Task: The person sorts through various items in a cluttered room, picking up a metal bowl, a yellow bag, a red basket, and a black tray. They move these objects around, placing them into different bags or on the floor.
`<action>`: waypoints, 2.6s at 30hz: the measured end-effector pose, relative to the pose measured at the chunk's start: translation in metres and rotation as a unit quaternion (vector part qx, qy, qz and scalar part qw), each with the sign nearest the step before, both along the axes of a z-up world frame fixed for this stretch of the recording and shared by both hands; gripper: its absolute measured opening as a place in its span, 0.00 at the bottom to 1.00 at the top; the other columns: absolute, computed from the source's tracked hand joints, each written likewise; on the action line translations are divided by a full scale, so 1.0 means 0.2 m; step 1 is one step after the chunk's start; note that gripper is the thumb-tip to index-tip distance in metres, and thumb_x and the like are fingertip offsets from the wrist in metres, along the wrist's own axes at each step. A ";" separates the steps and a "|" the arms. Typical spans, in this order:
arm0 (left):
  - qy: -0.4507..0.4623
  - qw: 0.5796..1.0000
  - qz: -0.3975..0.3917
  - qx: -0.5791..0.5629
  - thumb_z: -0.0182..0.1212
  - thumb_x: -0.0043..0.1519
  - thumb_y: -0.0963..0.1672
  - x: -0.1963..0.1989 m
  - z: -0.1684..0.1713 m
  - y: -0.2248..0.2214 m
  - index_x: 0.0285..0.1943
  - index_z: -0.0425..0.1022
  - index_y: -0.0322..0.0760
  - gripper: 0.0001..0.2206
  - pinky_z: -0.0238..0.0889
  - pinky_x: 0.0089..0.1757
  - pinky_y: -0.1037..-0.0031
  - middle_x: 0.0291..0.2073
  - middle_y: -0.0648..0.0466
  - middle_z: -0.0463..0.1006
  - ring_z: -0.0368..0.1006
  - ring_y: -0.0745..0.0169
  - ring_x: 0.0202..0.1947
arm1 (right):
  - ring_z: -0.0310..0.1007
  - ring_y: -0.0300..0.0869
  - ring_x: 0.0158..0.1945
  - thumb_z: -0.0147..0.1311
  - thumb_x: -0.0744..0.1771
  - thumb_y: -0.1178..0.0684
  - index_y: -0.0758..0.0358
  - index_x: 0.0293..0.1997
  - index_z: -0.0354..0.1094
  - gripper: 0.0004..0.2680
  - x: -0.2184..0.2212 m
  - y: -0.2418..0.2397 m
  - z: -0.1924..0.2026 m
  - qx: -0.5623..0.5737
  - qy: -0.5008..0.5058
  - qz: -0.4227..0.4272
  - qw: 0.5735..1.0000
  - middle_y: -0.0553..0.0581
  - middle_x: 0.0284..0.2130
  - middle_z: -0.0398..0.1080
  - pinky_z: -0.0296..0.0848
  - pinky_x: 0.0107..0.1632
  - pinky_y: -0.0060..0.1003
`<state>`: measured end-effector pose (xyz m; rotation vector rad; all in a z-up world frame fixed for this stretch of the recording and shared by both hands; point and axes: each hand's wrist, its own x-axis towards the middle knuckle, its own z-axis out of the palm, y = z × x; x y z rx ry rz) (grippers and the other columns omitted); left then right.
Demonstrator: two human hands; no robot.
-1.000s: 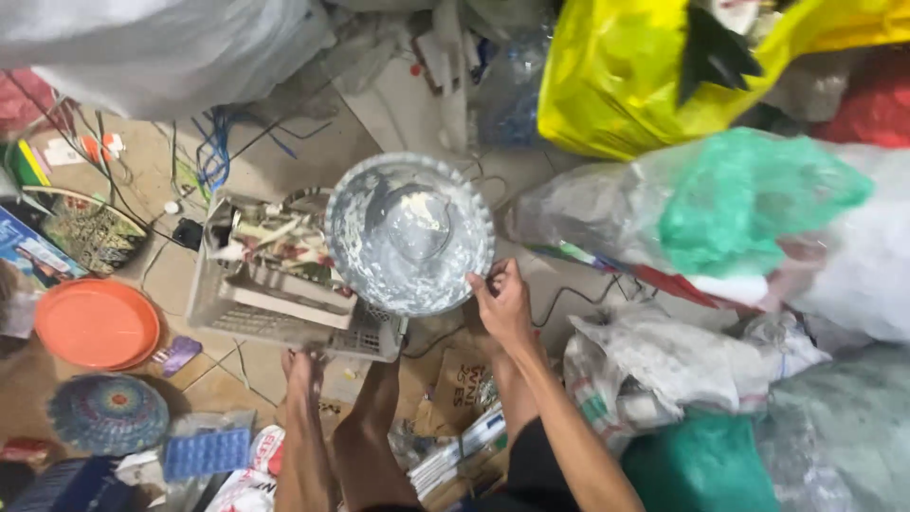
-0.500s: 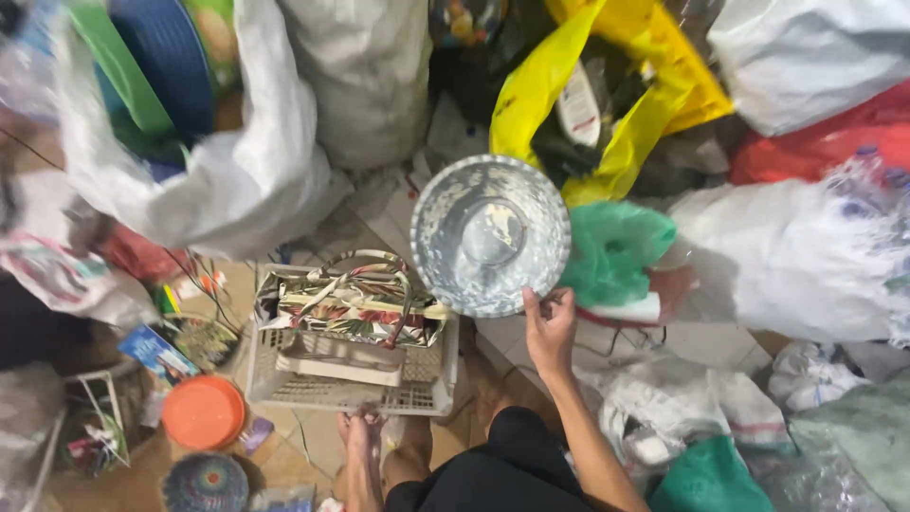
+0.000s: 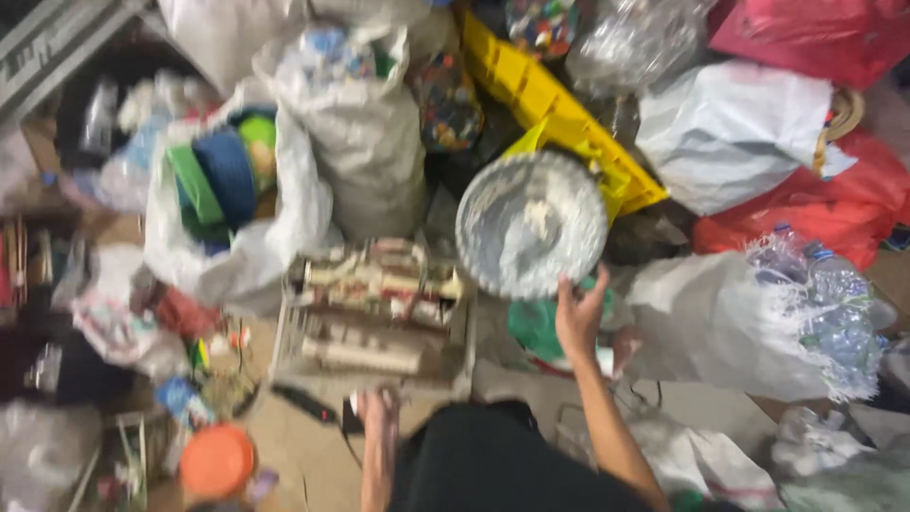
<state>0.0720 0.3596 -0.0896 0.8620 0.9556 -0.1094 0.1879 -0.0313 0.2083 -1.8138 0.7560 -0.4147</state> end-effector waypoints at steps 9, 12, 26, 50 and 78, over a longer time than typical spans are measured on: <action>0.047 0.997 -0.031 0.044 0.51 0.64 0.40 0.22 0.44 -0.24 0.64 0.58 0.44 0.19 0.77 0.33 0.48 0.37 0.46 0.75 0.74 0.50 0.29 | 0.75 0.44 0.50 0.57 0.71 0.49 0.65 0.70 0.50 0.22 0.01 -0.09 0.02 0.032 0.012 0.036 0.999 0.67 0.52 0.72 0.73 0.50 0.36; 0.020 0.998 -0.046 0.024 0.48 0.62 0.39 0.41 0.53 -0.22 0.62 0.61 0.42 0.18 0.77 0.30 0.52 0.37 0.47 0.76 0.77 0.52 0.27 | 0.74 0.46 0.53 0.57 0.70 0.49 0.63 0.71 0.48 0.23 0.01 -0.08 -0.05 0.088 -0.035 0.001 0.996 0.68 0.55 0.69 0.74 0.52 0.37; 0.027 0.974 -0.207 0.082 0.47 0.59 0.34 1.04 0.51 -0.09 0.62 0.66 0.43 0.22 0.71 0.22 0.69 0.32 0.50 0.75 0.72 0.64 0.22 | 0.76 0.49 0.46 0.55 0.70 0.52 0.55 0.73 0.43 0.24 0.09 0.03 0.05 0.181 -0.078 -0.204 0.959 0.65 0.59 0.65 0.81 0.43 0.45; -0.232 0.673 -0.618 0.334 0.58 0.56 0.39 2.93 -0.36 -0.80 0.38 0.75 0.24 0.07 0.66 0.30 0.57 0.26 0.40 0.76 0.71 0.55 0.27 | 0.76 0.54 0.56 0.54 0.72 0.54 0.52 0.75 0.39 0.25 0.29 0.44 0.15 0.089 -0.122 -0.385 0.911 0.65 0.67 0.59 0.82 0.51 0.47; -0.185 0.577 -0.697 0.383 0.57 0.60 0.40 3.53 -0.08 -1.32 0.76 0.50 0.27 0.34 0.72 0.48 0.55 0.50 0.30 0.77 0.76 0.33 0.51 | 0.71 0.45 0.49 0.52 0.70 0.55 0.61 0.77 0.38 0.27 0.76 0.73 -0.02 0.107 0.061 -0.398 0.909 0.68 0.52 0.69 0.75 0.48 0.37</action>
